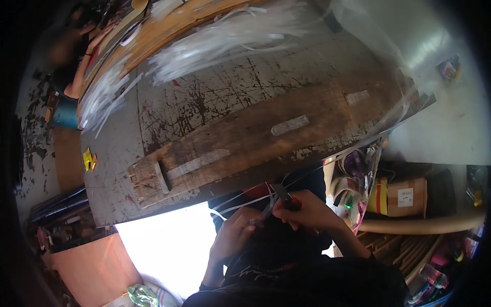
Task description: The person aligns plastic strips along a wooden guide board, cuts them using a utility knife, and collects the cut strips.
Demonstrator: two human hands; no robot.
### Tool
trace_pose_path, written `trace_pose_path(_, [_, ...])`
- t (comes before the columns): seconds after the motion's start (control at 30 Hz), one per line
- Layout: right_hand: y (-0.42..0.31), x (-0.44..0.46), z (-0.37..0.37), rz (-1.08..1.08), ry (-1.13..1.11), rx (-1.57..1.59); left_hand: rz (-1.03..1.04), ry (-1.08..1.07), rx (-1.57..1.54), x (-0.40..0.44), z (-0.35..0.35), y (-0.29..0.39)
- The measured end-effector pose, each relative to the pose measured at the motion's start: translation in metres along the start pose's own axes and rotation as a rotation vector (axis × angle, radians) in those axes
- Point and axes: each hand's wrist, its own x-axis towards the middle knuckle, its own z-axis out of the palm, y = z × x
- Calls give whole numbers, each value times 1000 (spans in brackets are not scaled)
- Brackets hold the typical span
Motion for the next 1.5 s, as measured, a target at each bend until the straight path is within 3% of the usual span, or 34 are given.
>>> trace_pose_path(0.17, [11,3,-3,-51,-42,0,106,7,124,5,6,4])
trace_pose_path(0.27, [5,2,-2,-22,-42,-61,74,-15,-6,8,7,6])
trace_pose_path(0.43, [17,6,1,-15,196,68,96,-134,-83,9,12,7])
trace_pose_path(0.57, [42,15,-5,-80,134,38,106,-170,-111,8,21,5])
trace_pose_path(0.63, [49,16,-9,-30,149,-244,79,-198,-136,7,24,6])
trace_pose_path(0.97, [53,4,-19,-111,113,-219,-2,-198,-81,9,21,-6])
trace_pose_path(1.03, [35,-13,-19,-162,63,-152,-62,127,348,17,13,7])
trace_pose_path(1.1, [23,-16,-22,-156,-29,-183,-22,101,406,18,7,13])
trace_pose_path(1.17, [15,-15,-23,-460,-341,-88,323,-75,314,28,2,22])
trace_pose_path(1.2, [-6,-23,-26,-494,-370,-355,329,-74,216,32,1,30])
trace_pose_path(1.23, [-19,-29,-29,-500,-372,-363,333,-67,222,31,-1,28])
trace_pose_path(1.3, [-37,-34,-32,-427,-455,-699,312,-145,258,30,-7,24])
trace_pose_path(1.37, [-27,-34,-53,-513,-472,-657,396,-85,240,30,-21,30])
trace_pose_path(1.43, [-41,-47,-74,-636,-258,-700,304,-6,94,21,-33,31])
trace_pose_path(1.5, [-63,-66,-94,-531,-149,-873,252,61,54,10,-42,31])
